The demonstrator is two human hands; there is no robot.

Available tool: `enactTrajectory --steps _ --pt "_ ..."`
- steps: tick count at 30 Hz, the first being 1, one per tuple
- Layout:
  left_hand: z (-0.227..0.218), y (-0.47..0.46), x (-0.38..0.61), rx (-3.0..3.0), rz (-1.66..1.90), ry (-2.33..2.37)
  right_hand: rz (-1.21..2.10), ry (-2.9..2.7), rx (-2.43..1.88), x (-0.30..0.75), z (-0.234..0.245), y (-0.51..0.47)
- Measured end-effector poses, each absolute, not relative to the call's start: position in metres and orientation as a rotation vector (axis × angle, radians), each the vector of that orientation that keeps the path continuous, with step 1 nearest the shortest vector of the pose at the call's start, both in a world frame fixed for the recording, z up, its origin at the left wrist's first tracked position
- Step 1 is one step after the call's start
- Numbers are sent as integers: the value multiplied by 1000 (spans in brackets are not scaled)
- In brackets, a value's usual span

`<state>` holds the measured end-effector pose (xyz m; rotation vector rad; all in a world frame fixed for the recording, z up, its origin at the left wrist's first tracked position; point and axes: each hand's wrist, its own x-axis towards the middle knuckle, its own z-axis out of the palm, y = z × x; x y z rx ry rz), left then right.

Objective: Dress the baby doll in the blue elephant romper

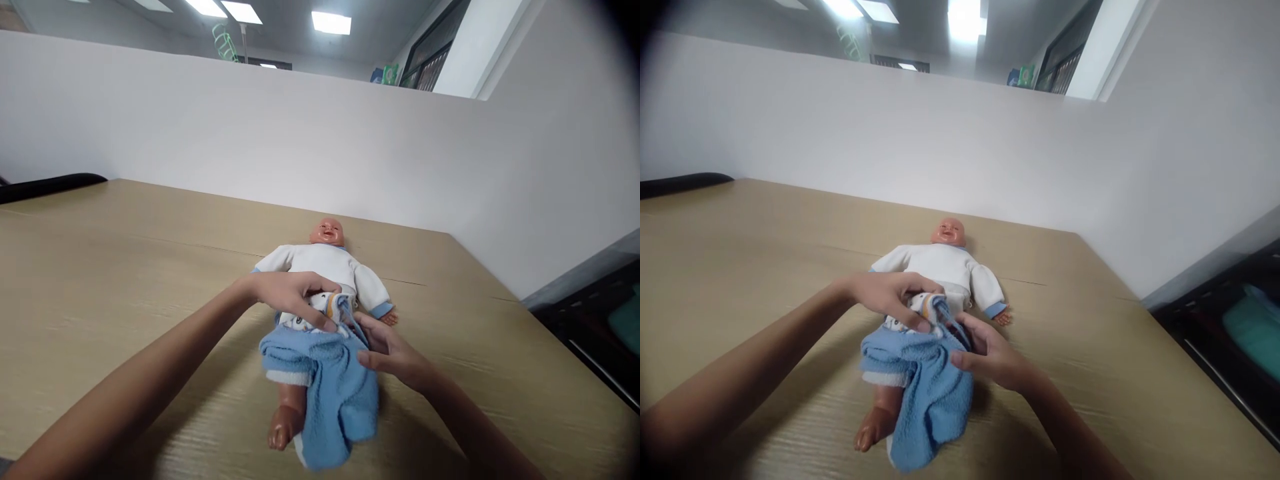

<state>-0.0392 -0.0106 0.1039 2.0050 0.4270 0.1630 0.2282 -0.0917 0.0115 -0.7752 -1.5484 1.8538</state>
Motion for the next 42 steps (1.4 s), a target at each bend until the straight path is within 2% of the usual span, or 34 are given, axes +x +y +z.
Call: enactTrajectory --steps 4,10,14,18,26,30,35,42 --pt "98 -11 -29 1820 201 245 1838 -1625 -752 234 21 -95" --pt "86 -11 -19 1811 177 336 1635 -1489 -846 236 21 -96" --pt "82 -7 -24 1755 -54 326 1803 -1716 -962 240 36 -102" --pt "83 -6 -25 1734 -45 306 1774 -1973 -1054 241 44 -111" --pt "84 -6 -25 1705 -5 241 1610 -1336 -1151 231 14 -110" --pt "80 -7 -24 1661 -77 207 1746 -1540 -1148 229 28 -110" --pt "69 -3 -21 1627 75 113 1932 -1847 -970 239 43 -117" --pt "67 -1 -23 1582 -40 107 1828 -1114 -1045 233 22 -117"
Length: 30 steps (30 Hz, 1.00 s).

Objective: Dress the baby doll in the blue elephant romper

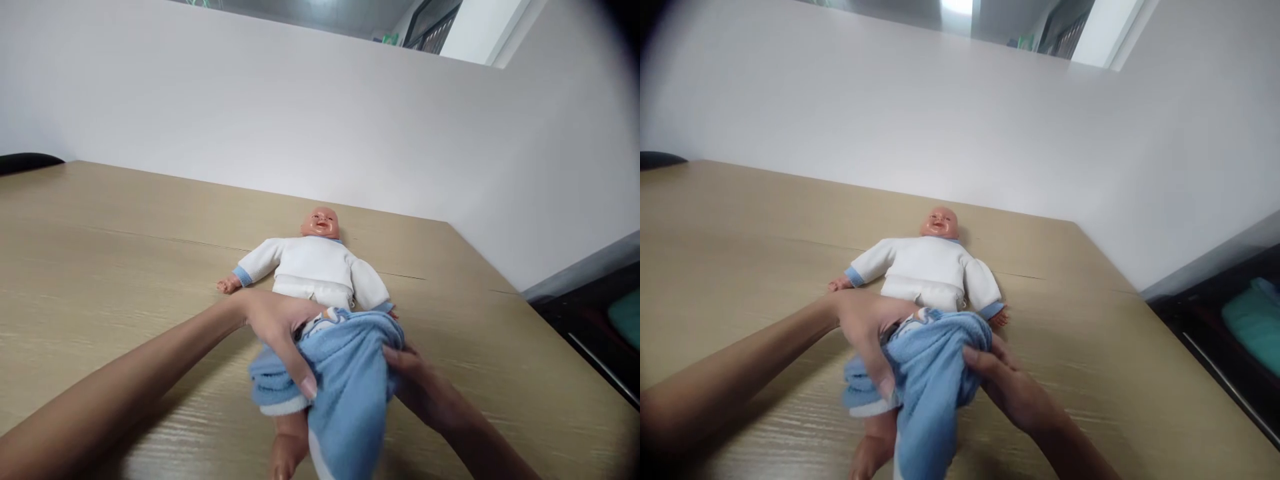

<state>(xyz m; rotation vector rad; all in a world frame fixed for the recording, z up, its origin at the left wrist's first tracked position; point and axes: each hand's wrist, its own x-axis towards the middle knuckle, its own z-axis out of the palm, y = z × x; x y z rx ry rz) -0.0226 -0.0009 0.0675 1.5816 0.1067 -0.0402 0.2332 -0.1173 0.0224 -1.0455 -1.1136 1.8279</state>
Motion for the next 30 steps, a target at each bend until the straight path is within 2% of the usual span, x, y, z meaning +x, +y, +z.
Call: enactTrajectory --steps 2,5,10,17,20,30 --pt "67 -2 -23 1601 -65 135 1808 -1022 -1104 231 22 -113" --pt "63 -1 -23 1621 -63 155 1803 -1227 -1171 235 27 -110" --pt "62 -1 -23 1635 42 112 2009 -1703 -893 242 39 -115" --pt "64 -5 -26 1646 -10 173 1886 -1183 -968 232 22 -115" --pt "58 -2 -27 1581 -21 211 1942 -998 -949 226 20 -113" --pt "51 0 -23 1511 -82 248 1990 -1326 -848 229 26 -107"
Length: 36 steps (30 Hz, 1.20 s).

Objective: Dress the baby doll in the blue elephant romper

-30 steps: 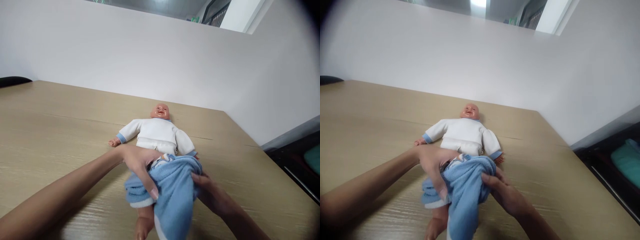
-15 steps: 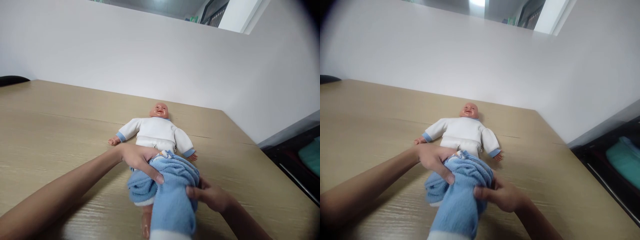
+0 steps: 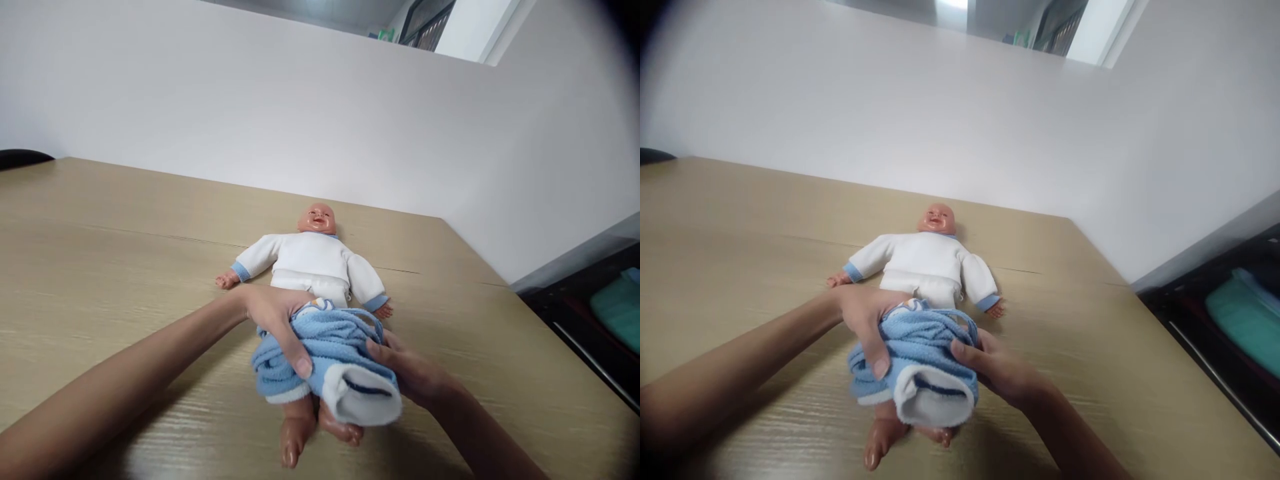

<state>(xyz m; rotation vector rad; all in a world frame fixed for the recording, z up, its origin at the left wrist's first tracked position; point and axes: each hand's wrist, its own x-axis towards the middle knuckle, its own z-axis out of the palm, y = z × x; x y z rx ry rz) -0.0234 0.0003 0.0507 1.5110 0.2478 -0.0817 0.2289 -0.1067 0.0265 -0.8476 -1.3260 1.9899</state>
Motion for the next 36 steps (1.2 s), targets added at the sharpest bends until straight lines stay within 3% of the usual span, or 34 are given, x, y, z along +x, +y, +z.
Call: enactTrajectory --steps 7,14,19,21,30,36 --pt "54 1 -20 1583 -62 130 2093 -1651 -535 235 36 -102" --pt "35 2 -19 1633 215 117 2028 -1388 -758 234 33 -113" --pt "43 -3 -30 1609 127 269 2059 -1548 -766 233 44 -121" --pt "48 -7 -32 1546 102 308 1936 -1612 -863 228 51 -127" --pt "64 -33 -14 1693 208 244 784 -1493 -1390 204 35 -163" --pt "68 -45 -14 1941 203 433 887 -1290 -1567 180 6 -216"
